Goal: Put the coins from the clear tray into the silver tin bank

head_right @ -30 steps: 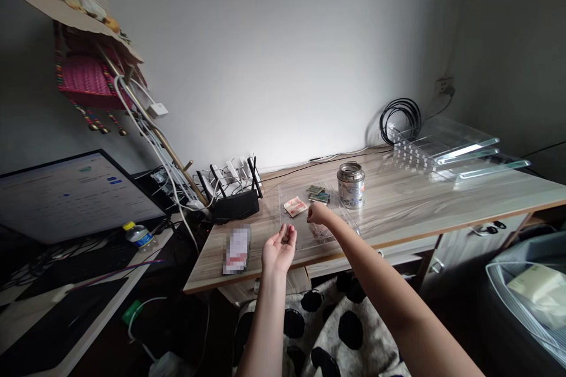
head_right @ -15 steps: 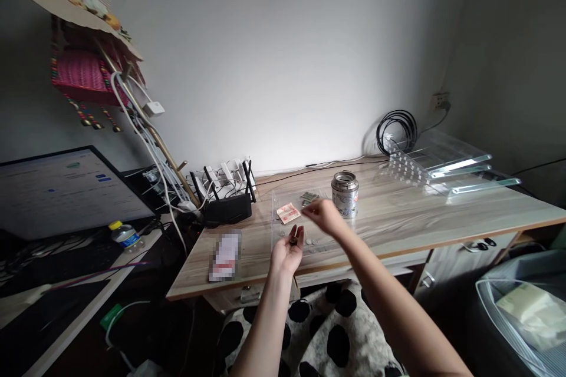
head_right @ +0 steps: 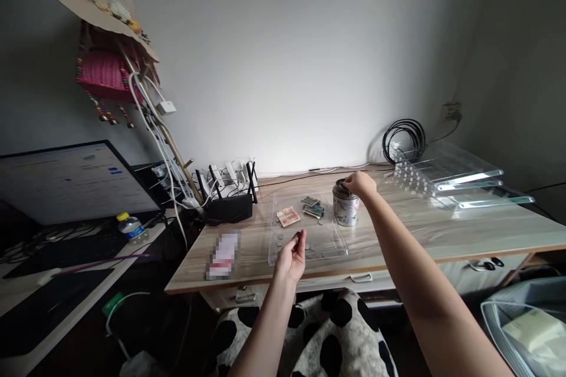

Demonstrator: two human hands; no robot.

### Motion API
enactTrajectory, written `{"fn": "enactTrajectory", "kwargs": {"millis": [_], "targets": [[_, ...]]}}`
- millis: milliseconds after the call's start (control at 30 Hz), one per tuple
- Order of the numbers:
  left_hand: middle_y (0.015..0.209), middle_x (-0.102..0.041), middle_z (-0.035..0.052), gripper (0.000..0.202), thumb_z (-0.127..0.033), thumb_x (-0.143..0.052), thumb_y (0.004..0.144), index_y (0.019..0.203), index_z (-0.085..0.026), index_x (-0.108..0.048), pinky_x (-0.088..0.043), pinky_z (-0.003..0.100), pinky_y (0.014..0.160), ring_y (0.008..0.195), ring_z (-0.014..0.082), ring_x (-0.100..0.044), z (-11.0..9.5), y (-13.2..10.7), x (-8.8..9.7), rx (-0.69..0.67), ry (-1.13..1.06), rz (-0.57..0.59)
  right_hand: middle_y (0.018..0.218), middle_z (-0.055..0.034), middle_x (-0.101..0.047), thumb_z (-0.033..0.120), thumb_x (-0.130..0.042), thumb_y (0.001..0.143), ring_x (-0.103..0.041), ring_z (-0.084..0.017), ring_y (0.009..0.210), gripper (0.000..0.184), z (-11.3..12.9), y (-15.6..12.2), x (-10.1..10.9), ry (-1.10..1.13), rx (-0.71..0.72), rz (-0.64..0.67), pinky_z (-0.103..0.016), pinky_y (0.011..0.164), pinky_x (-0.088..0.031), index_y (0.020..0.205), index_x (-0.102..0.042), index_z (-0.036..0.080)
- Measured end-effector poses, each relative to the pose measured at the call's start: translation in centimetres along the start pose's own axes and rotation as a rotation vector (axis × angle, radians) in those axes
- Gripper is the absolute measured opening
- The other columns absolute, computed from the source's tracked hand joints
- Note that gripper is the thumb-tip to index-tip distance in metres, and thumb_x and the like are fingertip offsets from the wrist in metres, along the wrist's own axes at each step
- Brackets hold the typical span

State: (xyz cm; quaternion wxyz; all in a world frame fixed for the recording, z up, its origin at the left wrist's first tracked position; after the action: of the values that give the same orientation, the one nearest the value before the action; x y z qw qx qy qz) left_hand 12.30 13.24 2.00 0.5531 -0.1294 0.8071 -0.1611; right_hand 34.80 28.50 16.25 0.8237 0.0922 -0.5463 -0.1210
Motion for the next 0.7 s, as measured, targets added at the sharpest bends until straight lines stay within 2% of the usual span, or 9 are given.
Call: {"fn": "enactTrajectory", "kwargs": {"millis": [100, 133, 233, 300, 367, 467, 533, 600, 700], "targets": [[0.080, -0.063, 0.0134, 0.011, 0.000, -0.047, 0.072, 0.070, -0.006, -0.056, -0.052, 0.018, 0.064, 0.080, 0.0166, -0.062, 0.3, 0.0, -0.1, -0.033, 0.044, 0.024, 0.087, -0.0069, -0.062, 0.042, -0.045, 0.073, -0.054, -0.018, 0.078, 0.032, 3.6, -4.1, 1.6, 0.030, 0.134, -0.202, -0.024, 0.060, -0.037, 0.086, -0.065, 0.021], [0.080, -0.063, 0.0134, 0.010, -0.001, -0.048, 0.072, 0.070, -0.007, -0.056, -0.052, 0.020, 0.063, 0.080, 0.0172, -0.062, 0.3, 0.0, -0.2, -0.043, 0.063, 0.033, 0.089, -0.0066, -0.062, 0.040, -0.042, 0.076, -0.054, -0.016, 0.077, 0.031, 5.1, -6.0, 1.3, 0.068, 0.195, -0.212, -0.023, 0.060, -0.037, 0.086, -0.065, 0.021], [0.076, -0.064, 0.0119, 0.012, -0.002, -0.047, 0.073, 0.069, -0.009, -0.055, -0.052, 0.023, 0.062, 0.075, 0.0171, -0.063, 0.5, 0.0, -0.4, -0.086, 0.099, 0.051, 0.081, -0.0040, -0.062, 0.040, -0.047, 0.074, -0.053, -0.012, 0.065, 0.026, 10.6, -12.4, -3.3, 0.187, 0.524, 0.142, -0.020, 0.054, -0.037, 0.079, -0.066, 0.022], [0.073, -0.064, 0.0113, 0.013, -0.002, -0.046, 0.073, 0.068, -0.009, -0.056, -0.052, 0.023, 0.063, 0.071, 0.0160, -0.063, 0.6, -0.1, -0.6, -0.116, 0.104, 0.072, 0.082, -0.0027, -0.061, 0.036, -0.048, 0.073, -0.053, -0.012, 0.065, 0.022, 12.0, -15.2, -4.9, 0.208, 0.556, 0.163, -0.020, 0.053, -0.036, 0.078, -0.065, 0.023], [0.072, -0.064, 0.0113, 0.012, -0.001, -0.047, 0.072, 0.068, -0.009, -0.056, -0.052, 0.022, 0.064, 0.070, 0.0154, -0.063, 0.9, -0.3, -0.8, -0.114, 0.107, 0.093, 0.081, -0.0022, -0.060, 0.031, -0.050, 0.071, -0.053, -0.012, 0.066, 0.018, 12.2, -15.9, -5.2, 0.227, 0.546, 0.142, -0.021, 0.054, -0.037, 0.076, -0.065, 0.023], [0.079, -0.064, 0.0133, 0.009, -0.003, -0.049, 0.072, 0.072, -0.008, -0.056, -0.052, 0.021, 0.064, 0.077, 0.0169, -0.062, 1.2, -0.8, -0.9, -0.080, 0.101, 0.102, 0.079, -0.0021, -0.060, 0.026, -0.051, 0.069, -0.053, -0.012, 0.067, 0.015, 10.6, -13.5, -3.4, 0.271, 0.526, 0.095, -0.021, 0.058, -0.038, 0.072, -0.065, 0.022], [0.084, -0.063, 0.0150, 0.007, -0.004, -0.050, 0.072, 0.074, -0.008, -0.056, -0.052, 0.021, 0.065, 0.082, 0.0184, -0.061, 0.9, -1.0, -0.8, -0.073, 0.077, 0.089, 0.082, -0.0028, -0.061, 0.027, -0.048, 0.071, -0.053, -0.014, 0.070, 0.018, 7.7, -9.8, -0.4, 0.247, 0.391, -0.078, -0.022, 0.060, -0.039, 0.074, -0.065, 0.022], [0.084, -0.063, 0.0157, 0.006, -0.005, -0.050, 0.072, 0.074, -0.007, -0.055, -0.052, 0.022, 0.066, 0.085, 0.0196, -0.060, 0.4, -1.2, -0.6, -0.063, 0.048, 0.061, 0.087, -0.0044, -0.061, 0.032, -0.048, 0.071, -0.054, -0.017, 0.074, 0.021, 3.9, -6.0, 2.4, 0.143, 0.154, -0.261, -0.025, 0.059, -0.038, 0.077, -0.065, 0.023], [0.083, -0.062, 0.0163, 0.012, -0.004, -0.044, 0.073, 0.077, -0.006, -0.055, -0.053, 0.025, 0.066, 0.086, 0.0209, -0.060, -0.1, -1.4, -0.5, -0.013, 0.011, 0.045, 0.077, -0.0052, -0.063, 0.035, -0.054, 0.064, -0.054, -0.019, 0.072, 0.020, 1.0, -1.7, 1.9, -0.011, 0.011, -0.118, -0.025, 0.055, -0.037, 0.075, -0.066, 0.023]]}}
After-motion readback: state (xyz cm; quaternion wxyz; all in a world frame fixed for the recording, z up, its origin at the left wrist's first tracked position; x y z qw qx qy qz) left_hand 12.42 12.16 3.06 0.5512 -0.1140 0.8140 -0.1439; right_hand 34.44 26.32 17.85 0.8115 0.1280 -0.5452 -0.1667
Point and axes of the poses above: each hand's wrist, its own y-axis towards the middle knuckle, its own x-axis out of the back of the hand, z = x × y, the point moved 8 cm from there along y, towards the middle knuckle
